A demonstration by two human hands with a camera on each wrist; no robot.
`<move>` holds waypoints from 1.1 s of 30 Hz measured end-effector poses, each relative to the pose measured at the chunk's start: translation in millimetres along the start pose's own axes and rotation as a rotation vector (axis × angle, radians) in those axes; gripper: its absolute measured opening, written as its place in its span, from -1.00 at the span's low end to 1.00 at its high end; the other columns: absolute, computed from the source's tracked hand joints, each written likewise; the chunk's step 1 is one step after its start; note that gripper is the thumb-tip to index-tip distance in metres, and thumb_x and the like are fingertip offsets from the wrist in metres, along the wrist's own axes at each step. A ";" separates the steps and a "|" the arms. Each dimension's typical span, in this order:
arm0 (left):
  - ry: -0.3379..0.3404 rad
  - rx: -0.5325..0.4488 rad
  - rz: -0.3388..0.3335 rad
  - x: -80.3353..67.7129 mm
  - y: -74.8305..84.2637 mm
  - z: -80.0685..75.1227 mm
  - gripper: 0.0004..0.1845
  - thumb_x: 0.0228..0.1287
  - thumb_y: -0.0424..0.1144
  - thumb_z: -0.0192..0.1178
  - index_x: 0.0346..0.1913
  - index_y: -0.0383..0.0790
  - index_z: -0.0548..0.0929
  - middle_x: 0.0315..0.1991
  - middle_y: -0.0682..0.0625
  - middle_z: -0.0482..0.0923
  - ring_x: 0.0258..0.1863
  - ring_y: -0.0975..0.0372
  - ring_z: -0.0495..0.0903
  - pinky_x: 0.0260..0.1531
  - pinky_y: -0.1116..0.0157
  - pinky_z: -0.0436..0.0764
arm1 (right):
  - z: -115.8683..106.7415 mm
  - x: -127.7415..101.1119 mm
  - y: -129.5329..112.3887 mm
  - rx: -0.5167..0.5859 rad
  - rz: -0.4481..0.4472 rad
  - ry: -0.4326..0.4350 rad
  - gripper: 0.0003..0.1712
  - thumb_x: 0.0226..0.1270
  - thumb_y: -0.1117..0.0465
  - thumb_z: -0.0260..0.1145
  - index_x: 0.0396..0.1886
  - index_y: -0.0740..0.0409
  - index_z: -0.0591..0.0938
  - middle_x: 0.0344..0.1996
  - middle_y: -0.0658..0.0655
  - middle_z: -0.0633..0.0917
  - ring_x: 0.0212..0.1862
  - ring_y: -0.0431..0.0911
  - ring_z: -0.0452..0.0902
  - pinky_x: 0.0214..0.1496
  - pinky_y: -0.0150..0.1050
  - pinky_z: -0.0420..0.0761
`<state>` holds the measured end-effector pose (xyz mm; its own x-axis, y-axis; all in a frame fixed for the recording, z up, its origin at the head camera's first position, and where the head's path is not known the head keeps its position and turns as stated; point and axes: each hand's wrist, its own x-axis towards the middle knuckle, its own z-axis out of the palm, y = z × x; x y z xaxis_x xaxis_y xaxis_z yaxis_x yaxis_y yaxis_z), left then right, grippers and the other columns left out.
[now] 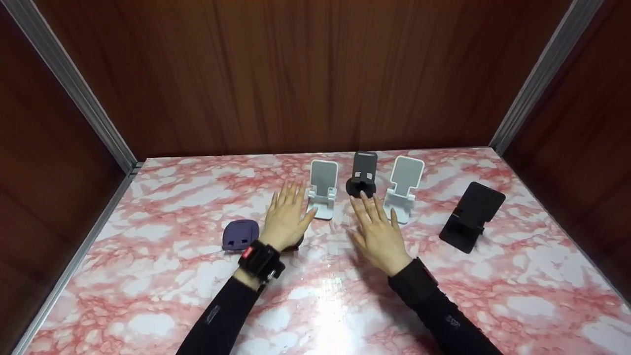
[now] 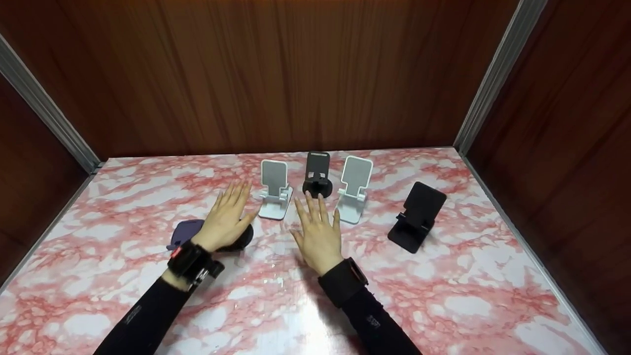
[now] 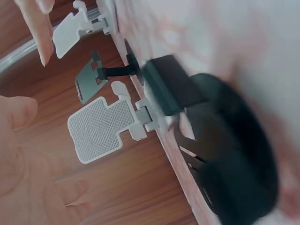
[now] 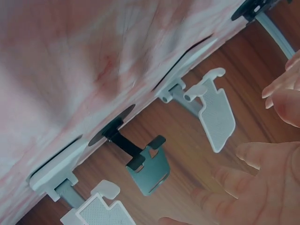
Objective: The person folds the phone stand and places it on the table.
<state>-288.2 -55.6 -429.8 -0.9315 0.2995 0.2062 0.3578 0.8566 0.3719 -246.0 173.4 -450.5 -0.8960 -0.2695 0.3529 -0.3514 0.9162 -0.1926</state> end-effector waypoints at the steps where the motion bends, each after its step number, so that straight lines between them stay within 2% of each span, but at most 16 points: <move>1: 0.002 -0.022 -0.005 4.5 0.8 -0.4 -0.23 0.52 0.09 -0.10 0.58 -0.23 -0.03 0.59 -0.20 -0.09 0.60 -0.04 -0.18 0.58 -0.05 -0.13 | -0.2 -0.1 0.6 0.001 0.003 0.004 -0.21 0.42 0.04 0.22 0.57 0.02 0.16 0.56 0.18 0.14 0.56 0.22 0.02 0.43 0.43 0.16; 5: 0.014 -0.163 -0.011 21.5 2.1 -1.1 -0.23 0.52 0.03 -0.06 0.57 -0.31 -0.05 0.59 -0.24 -0.09 0.59 -0.09 -0.18 0.59 -0.04 -0.17 | -0.7 -0.9 1.8 0.008 0.010 0.000 -0.21 0.44 0.03 0.20 0.58 0.00 0.14 0.57 0.19 0.12 0.56 0.22 0.00 0.44 0.43 0.16; 11: 0.001 -0.349 -0.084 43.6 -3.1 -2.9 -0.25 0.53 -0.04 -0.09 0.55 -0.42 -0.06 0.58 -0.30 -0.11 0.59 -0.10 -0.18 0.59 0.02 -0.16 | -1.5 -2.3 2.3 0.020 0.011 0.002 -0.25 0.46 0.01 0.17 0.56 0.03 0.17 0.56 0.21 0.15 0.55 0.24 0.03 0.42 0.44 0.17; 17: -0.058 -0.619 -0.176 61.2 -5.1 -1.7 -0.24 0.54 -0.06 -0.09 0.58 -0.31 -0.15 0.57 -0.27 -0.03 0.58 -0.07 -0.08 0.59 0.07 -0.09 | -3.1 -2.4 4.2 0.034 0.031 -0.008 -0.21 0.43 0.03 0.22 0.57 0.01 0.16 0.56 0.20 0.13 0.55 0.24 0.02 0.44 0.44 0.12; 21: -0.081 -0.758 -0.200 68.3 -5.2 2.8 -0.26 0.55 -0.10 -0.09 0.58 -0.30 -0.15 0.56 -0.26 0.02 0.54 -0.05 0.06 0.58 0.13 -0.01 | -4.4 -2.3 4.5 0.040 0.035 -0.013 -0.21 0.44 0.05 0.21 0.57 0.00 0.15 0.57 0.19 0.12 0.56 0.23 0.00 0.45 0.43 0.11; 27: -0.023 -0.825 -0.189 78.0 -4.6 8.7 -0.38 0.51 -0.24 -0.02 0.52 -0.37 0.12 0.38 -0.35 0.36 0.38 -0.07 0.39 0.44 0.13 0.35 | -4.8 -2.0 5.2 0.025 0.026 -0.001 -0.23 0.43 0.07 0.22 0.56 0.05 0.18 0.55 0.23 0.15 0.54 0.26 0.03 0.43 0.44 0.15; 32: 0.046 -0.764 -0.150 81.5 -6.4 11.3 -0.51 0.34 -0.45 0.12 0.30 -0.48 0.36 0.16 -0.40 0.53 0.18 -0.10 0.55 0.25 0.14 0.55 | -5.7 -2.2 5.7 0.019 0.028 -0.003 -0.23 0.44 0.06 0.20 0.56 0.05 0.17 0.55 0.24 0.15 0.54 0.26 0.03 0.43 0.44 0.15; 33: 0.064 -0.743 -0.138 81.5 -7.8 12.1 -0.55 0.29 -0.49 0.14 0.23 -0.49 0.40 0.07 -0.37 0.57 0.08 -0.07 0.60 0.19 0.17 0.59 | -6.0 -2.3 5.8 0.019 0.030 -0.006 -0.23 0.45 0.04 0.19 0.56 0.04 0.16 0.55 0.24 0.14 0.54 0.26 0.02 0.43 0.44 0.15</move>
<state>-367.6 -32.7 -426.8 -0.9735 0.1659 0.1573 0.2092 0.3691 0.9055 -244.4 181.1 -447.0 -0.9077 -0.2442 0.3412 -0.3298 0.9179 -0.2206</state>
